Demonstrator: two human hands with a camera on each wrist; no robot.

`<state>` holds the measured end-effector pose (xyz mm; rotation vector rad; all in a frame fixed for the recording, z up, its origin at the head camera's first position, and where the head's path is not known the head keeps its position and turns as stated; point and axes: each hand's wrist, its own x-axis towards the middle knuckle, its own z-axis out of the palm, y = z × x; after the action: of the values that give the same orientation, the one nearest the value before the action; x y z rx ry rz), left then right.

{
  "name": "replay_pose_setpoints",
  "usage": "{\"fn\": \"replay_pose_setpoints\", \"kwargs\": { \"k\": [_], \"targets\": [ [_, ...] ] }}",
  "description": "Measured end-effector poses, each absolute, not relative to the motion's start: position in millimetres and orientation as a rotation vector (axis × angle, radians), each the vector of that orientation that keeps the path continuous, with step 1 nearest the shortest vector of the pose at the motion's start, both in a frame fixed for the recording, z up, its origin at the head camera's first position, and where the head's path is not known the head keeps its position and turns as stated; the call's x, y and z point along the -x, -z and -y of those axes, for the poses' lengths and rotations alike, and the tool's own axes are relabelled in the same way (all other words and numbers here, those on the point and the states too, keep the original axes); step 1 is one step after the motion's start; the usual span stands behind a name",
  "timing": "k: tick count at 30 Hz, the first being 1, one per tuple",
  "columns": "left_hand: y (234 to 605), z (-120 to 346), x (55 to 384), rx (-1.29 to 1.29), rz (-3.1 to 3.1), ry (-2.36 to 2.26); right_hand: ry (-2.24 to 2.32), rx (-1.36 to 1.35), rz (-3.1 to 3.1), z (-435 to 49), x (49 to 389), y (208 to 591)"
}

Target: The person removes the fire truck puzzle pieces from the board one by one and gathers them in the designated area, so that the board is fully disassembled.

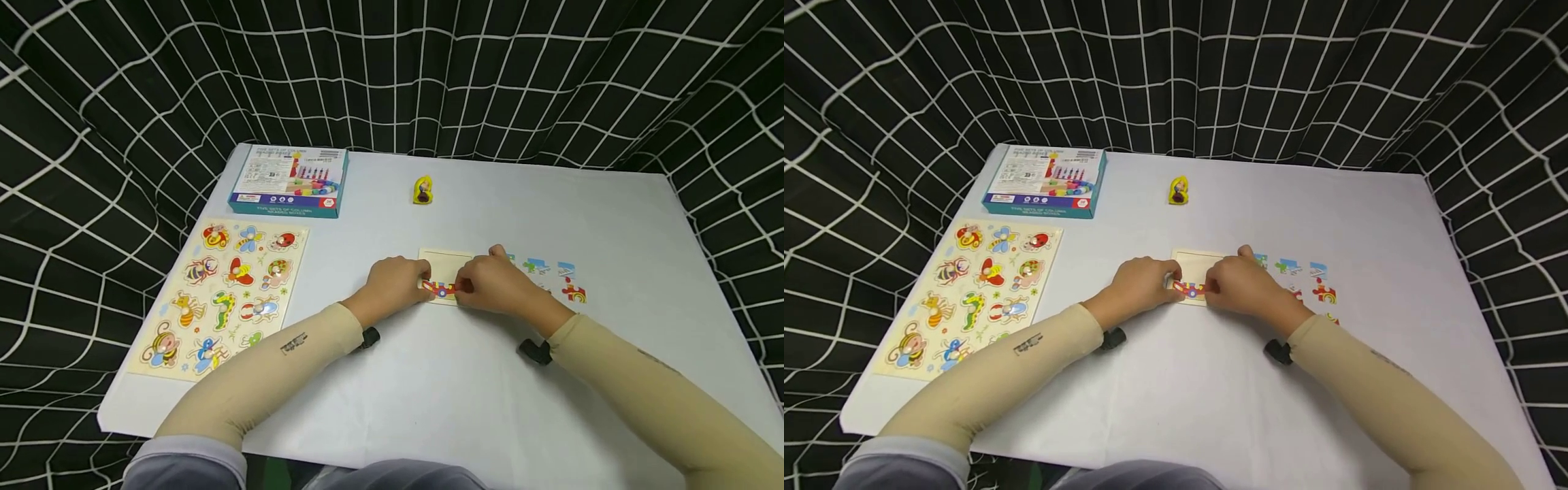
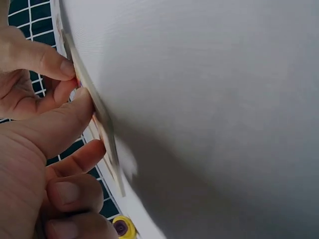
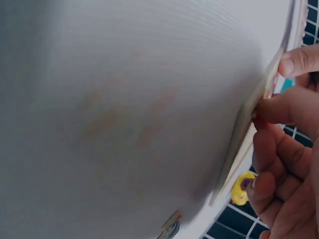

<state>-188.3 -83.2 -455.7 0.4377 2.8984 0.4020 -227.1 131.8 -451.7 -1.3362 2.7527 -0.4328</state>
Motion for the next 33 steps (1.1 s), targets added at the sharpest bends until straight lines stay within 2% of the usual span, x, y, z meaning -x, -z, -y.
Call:
{"fn": "replay_pose_setpoints", "kwargs": {
  "k": [9, 23, 33],
  "targets": [
    [453.7, 73.6, 189.3, -0.440, -2.897, -0.304, 0.469, 1.286, -2.763, -148.1, 228.0, 437.2],
    [448.8, 75.1, 188.6, -0.359, -2.869, -0.356, 0.517, 1.057, -2.787, -284.8, 207.6, 447.1],
    [447.3, 76.4, 189.6, -0.389, -2.805, -0.339, 0.618, 0.844, -2.669, -296.1, 197.6, 453.8]
  ]
}}
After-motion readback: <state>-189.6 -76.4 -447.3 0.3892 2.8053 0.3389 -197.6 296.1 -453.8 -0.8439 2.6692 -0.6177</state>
